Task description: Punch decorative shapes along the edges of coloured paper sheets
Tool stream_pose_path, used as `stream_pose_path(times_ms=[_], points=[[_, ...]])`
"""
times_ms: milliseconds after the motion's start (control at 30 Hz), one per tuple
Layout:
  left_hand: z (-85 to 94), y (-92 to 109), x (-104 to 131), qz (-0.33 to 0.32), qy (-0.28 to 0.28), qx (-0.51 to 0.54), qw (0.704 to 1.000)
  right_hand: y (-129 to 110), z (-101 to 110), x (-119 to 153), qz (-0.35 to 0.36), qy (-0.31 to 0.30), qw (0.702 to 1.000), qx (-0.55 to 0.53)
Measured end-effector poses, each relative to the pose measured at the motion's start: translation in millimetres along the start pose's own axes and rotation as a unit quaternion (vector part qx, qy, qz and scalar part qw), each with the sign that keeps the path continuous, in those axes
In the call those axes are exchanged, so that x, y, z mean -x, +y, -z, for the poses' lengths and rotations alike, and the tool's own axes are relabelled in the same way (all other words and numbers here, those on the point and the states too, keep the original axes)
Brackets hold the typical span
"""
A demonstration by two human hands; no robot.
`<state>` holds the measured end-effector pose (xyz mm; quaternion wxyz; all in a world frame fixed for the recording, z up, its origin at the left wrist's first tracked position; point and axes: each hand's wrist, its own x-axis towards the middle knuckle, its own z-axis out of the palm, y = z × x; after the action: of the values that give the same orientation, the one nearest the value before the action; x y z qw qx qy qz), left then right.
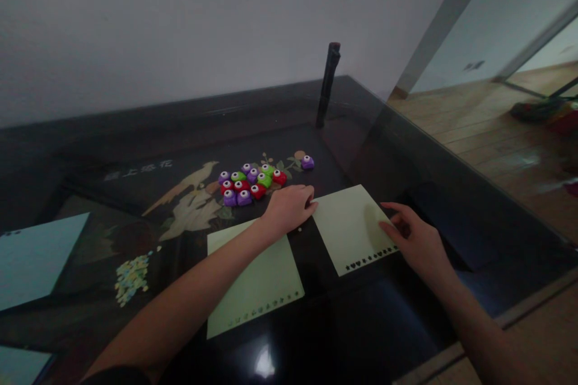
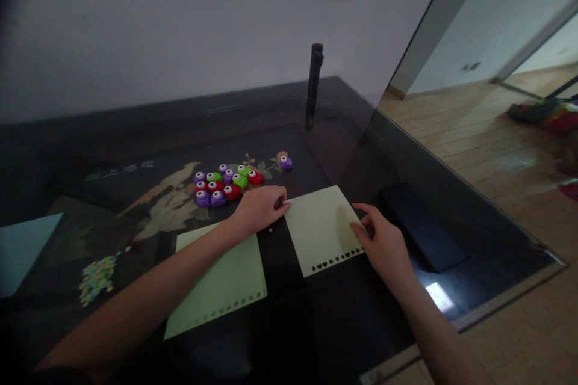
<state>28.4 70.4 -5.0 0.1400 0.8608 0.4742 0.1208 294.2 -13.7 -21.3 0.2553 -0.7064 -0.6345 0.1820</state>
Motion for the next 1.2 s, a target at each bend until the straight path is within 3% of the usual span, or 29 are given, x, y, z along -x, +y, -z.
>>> stream_pose_path(times_ms=[400,667,1200], points=[[-1.2,-1.5,-0.1,0.008,0.005,0.022,1.000,-2.1,-0.7,0.2,-0.001,0.002,1.000,0.026],[3.8,1.0,0.3,0.012,-0.022,-0.024,0.999,-3.8,-0.7,1.9,0.086,0.059,0.992,0.074],[1.8,-1.0,-0.5,-0.004,-0.010,-0.035,0.999,-5.9,-0.6,2.7,0.100,0.021,0.993,0.063]])
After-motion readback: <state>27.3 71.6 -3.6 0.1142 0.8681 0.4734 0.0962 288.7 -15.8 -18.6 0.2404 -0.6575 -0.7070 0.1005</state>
